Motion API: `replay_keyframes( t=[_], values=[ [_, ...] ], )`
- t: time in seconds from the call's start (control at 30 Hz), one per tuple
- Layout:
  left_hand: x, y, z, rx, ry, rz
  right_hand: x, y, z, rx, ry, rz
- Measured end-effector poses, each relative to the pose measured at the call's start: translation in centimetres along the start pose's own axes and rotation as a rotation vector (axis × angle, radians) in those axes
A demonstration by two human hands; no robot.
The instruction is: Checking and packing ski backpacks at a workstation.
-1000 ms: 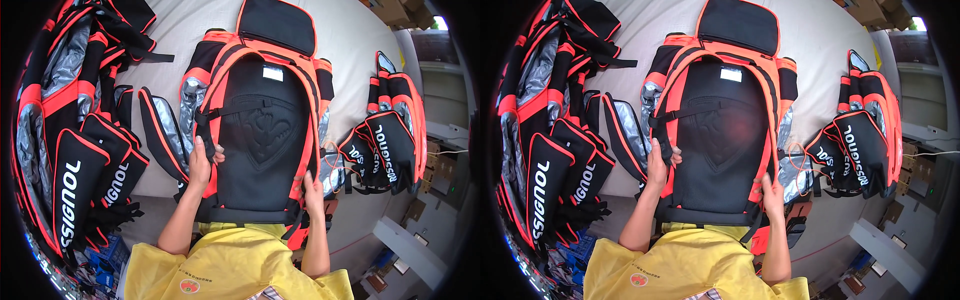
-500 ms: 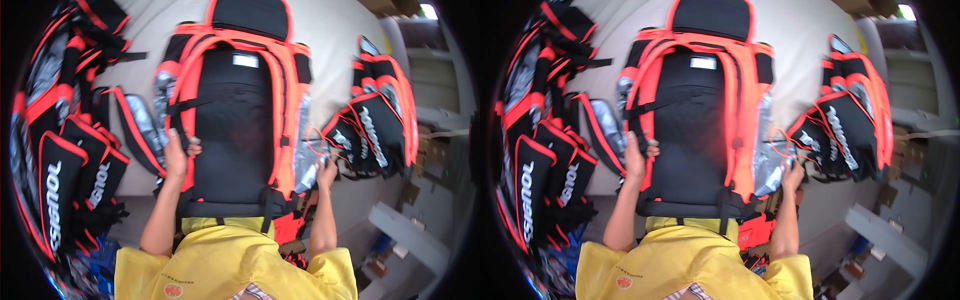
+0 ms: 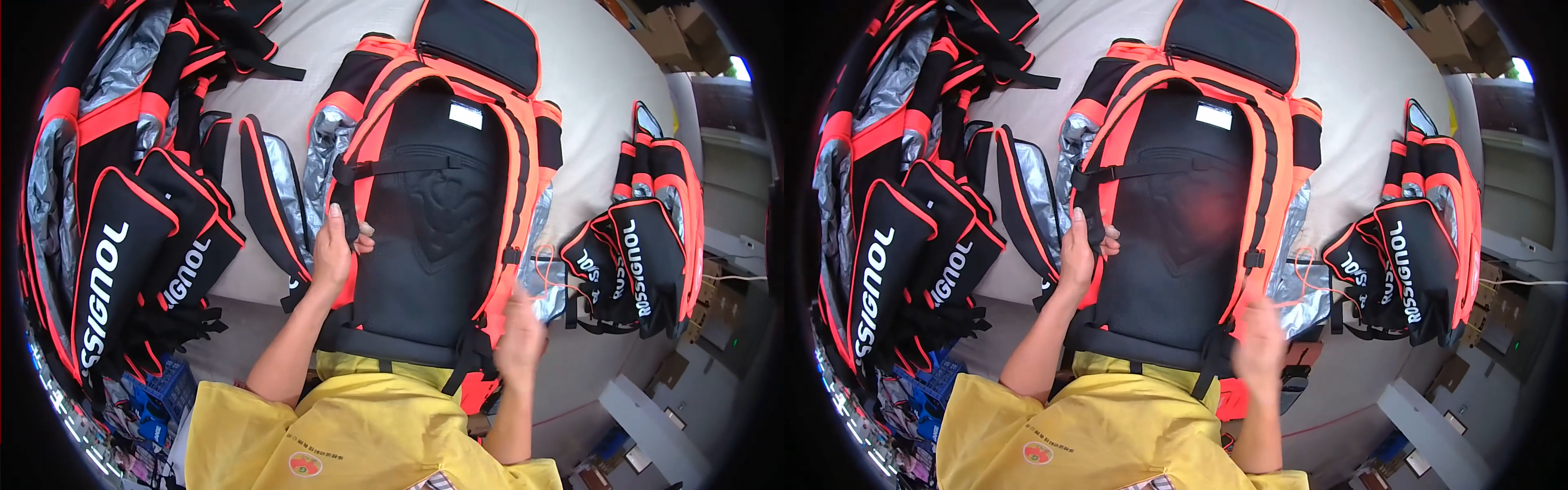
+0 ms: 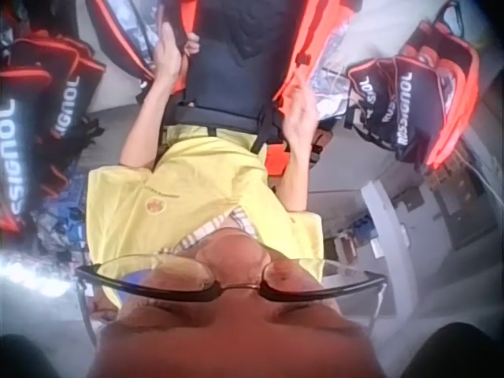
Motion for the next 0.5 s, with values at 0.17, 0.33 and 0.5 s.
replay_keyframes(
  t=[0.17,0.33,0.5],
  values=[
    [-0.4,0.1,0.2,0.036,-0.006,-0.022,10.6,2.0,4.2,0.007,0.170,-0.400],
    [-0.4,0.5,0.2,0.045,0.030,-0.019,10.2,0.1,4.8,-0.049,0.121,-0.507],
    [-0.3,0.4,0.2,0.049,0.037,-0.023,10.2,0.1,4.6,-0.096,0.162,-0.491]
  ],
)
Point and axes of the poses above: each hand's wrist, its own z-axis towards the middle knuckle, its own x-axis out of the palm, y = z × x, the point moved 5 cm from there along z, towards the middle knuckle, and after that the axes turned 5 degrees about -x, right-handed, at the moved point
